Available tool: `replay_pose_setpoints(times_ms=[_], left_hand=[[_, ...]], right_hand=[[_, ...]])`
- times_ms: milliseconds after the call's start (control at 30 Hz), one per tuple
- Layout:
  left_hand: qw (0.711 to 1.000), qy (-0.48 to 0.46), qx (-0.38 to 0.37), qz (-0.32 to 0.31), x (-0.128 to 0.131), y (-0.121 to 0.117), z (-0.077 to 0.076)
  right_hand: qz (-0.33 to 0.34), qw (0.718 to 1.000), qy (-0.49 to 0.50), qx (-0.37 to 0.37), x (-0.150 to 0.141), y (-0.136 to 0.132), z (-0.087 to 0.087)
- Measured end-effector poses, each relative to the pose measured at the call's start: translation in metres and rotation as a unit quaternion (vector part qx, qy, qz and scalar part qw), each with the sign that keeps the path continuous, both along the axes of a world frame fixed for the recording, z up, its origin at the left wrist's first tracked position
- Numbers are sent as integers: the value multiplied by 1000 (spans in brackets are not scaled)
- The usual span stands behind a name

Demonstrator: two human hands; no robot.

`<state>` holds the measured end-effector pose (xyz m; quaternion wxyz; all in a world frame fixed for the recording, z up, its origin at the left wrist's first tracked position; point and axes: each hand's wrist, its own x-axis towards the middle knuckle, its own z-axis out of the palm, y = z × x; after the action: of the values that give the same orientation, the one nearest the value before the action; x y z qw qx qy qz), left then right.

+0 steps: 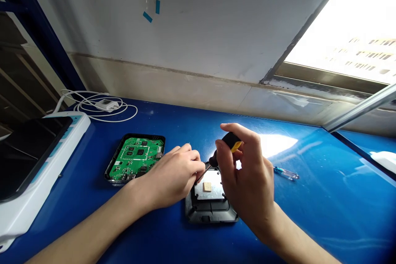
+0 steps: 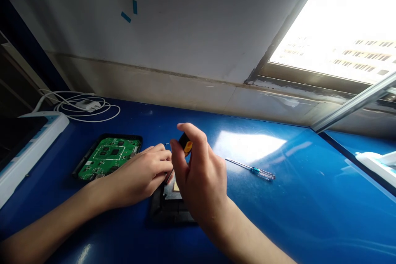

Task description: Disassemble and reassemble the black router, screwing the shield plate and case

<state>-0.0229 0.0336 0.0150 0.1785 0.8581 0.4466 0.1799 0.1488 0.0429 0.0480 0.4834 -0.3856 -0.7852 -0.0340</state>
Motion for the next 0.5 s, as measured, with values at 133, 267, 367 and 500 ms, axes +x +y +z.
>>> replay_pose_setpoints(times_ms=[133,267,367,500], left_hand=[[1000,1,8,-2,0,0,-1],[1000,-5,14,-6,0,0,-1],[1000,-11,18,-8,-1,0,-1],[1000,-11,20,-5,-1,0,0]], right_hand=[[53,998,14,24,0,-1,1],[53,998,17,26,-2,-3,2],[35,999,5,22,-6,-5,2],[17,999,-8,27,-9,-6,3]])
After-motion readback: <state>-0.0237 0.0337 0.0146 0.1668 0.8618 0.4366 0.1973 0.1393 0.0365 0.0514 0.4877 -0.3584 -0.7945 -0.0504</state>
